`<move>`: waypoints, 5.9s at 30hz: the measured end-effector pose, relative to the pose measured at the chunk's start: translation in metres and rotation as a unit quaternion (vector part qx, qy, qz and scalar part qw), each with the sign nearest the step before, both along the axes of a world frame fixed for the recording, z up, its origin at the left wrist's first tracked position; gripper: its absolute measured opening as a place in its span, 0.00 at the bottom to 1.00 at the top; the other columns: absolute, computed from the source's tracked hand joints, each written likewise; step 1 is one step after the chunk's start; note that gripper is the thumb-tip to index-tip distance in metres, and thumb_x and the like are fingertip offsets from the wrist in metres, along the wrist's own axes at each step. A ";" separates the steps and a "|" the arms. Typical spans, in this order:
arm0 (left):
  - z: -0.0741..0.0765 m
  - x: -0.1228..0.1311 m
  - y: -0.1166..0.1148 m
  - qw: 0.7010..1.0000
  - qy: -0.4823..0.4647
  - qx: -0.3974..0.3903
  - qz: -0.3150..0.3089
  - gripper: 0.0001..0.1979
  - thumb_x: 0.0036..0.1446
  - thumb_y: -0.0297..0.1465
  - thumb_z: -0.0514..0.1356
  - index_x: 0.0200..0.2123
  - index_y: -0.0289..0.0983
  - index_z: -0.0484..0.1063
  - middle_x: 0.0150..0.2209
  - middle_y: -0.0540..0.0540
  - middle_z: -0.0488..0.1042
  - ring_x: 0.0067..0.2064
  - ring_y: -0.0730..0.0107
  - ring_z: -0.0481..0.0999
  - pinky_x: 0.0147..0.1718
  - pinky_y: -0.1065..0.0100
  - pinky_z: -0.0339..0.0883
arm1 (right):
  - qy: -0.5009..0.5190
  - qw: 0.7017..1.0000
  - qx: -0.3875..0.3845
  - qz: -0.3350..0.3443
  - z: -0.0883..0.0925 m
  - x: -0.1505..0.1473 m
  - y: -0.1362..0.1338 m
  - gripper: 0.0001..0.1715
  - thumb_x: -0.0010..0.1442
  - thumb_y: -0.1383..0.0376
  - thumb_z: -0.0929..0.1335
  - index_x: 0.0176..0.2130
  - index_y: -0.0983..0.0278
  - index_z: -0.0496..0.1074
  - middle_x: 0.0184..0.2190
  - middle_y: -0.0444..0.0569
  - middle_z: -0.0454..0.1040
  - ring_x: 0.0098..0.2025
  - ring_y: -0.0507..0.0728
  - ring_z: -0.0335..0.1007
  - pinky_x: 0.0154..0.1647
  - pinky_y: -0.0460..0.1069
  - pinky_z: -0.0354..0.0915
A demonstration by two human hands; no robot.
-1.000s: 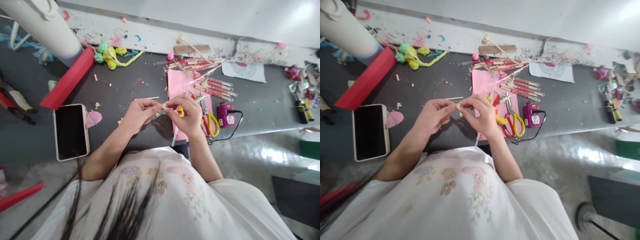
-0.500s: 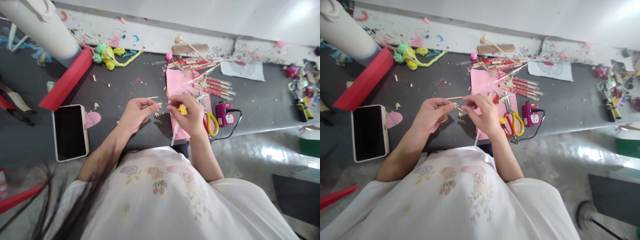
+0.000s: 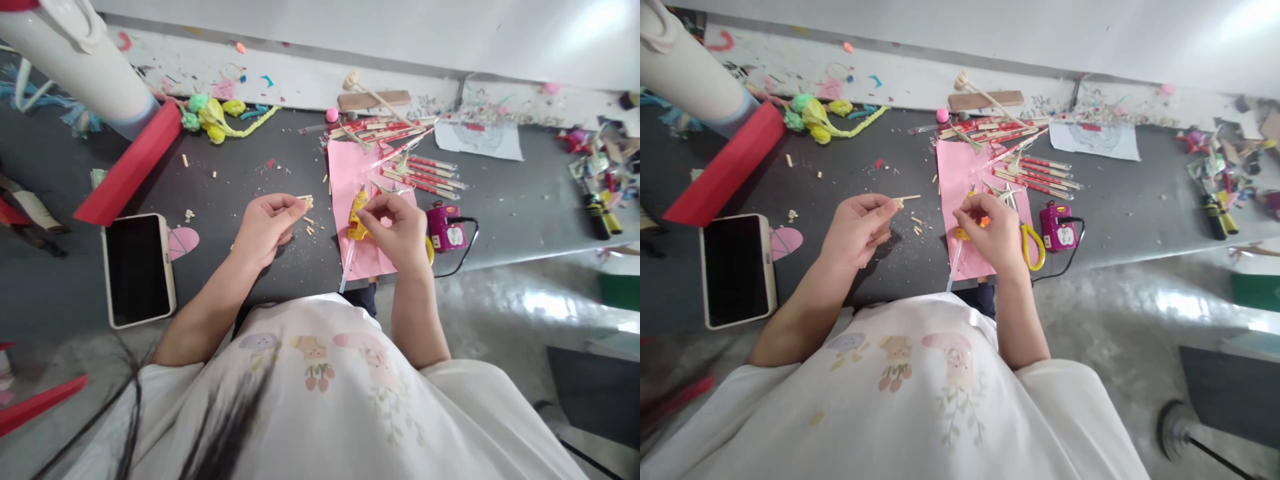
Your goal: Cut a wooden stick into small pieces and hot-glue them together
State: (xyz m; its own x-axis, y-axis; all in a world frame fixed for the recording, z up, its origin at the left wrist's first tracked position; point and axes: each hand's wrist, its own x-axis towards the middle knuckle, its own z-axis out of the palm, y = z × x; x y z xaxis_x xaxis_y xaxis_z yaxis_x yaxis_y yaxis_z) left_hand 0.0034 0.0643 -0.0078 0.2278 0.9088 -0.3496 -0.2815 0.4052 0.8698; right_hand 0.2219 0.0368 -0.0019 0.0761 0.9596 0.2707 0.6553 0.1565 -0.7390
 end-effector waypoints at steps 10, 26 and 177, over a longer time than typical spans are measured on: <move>0.005 -0.001 0.000 0.996 -0.053 -0.028 -0.073 0.16 0.41 0.38 0.71 0.28 0.34 0.74 0.13 0.59 0.54 0.14 0.87 0.46 0.13 0.76 0.37 | 0.029 0.986 0.005 0.161 0.008 -0.037 0.009 0.15 0.58 0.65 0.69 0.47 0.59 0.73 0.30 0.42 0.75 0.31 0.50 0.69 0.34 0.47 0.67; 0.008 -0.003 0.000 0.995 -0.046 -0.020 -0.088 0.17 0.40 0.40 0.72 0.26 0.34 0.73 0.15 0.58 0.55 0.15 0.87 0.45 0.14 0.75 0.36 | -0.001 0.977 0.044 0.208 0.024 -0.042 0.019 0.06 0.60 0.65 0.68 0.32 0.63 0.75 0.29 0.45 0.75 0.29 0.51 0.67 0.31 0.48 0.63; -0.003 -0.001 0.003 0.999 -0.013 0.007 0.039 0.08 0.49 0.34 0.65 0.27 0.36 0.71 0.12 0.61 0.51 0.14 0.86 0.46 0.13 0.77 0.39 | -0.145 0.980 -0.126 0.054 0.003 0.007 -0.012 0.10 0.59 0.59 0.68 0.33 0.63 0.75 0.30 0.47 0.76 0.29 0.53 0.68 0.32 0.48 0.62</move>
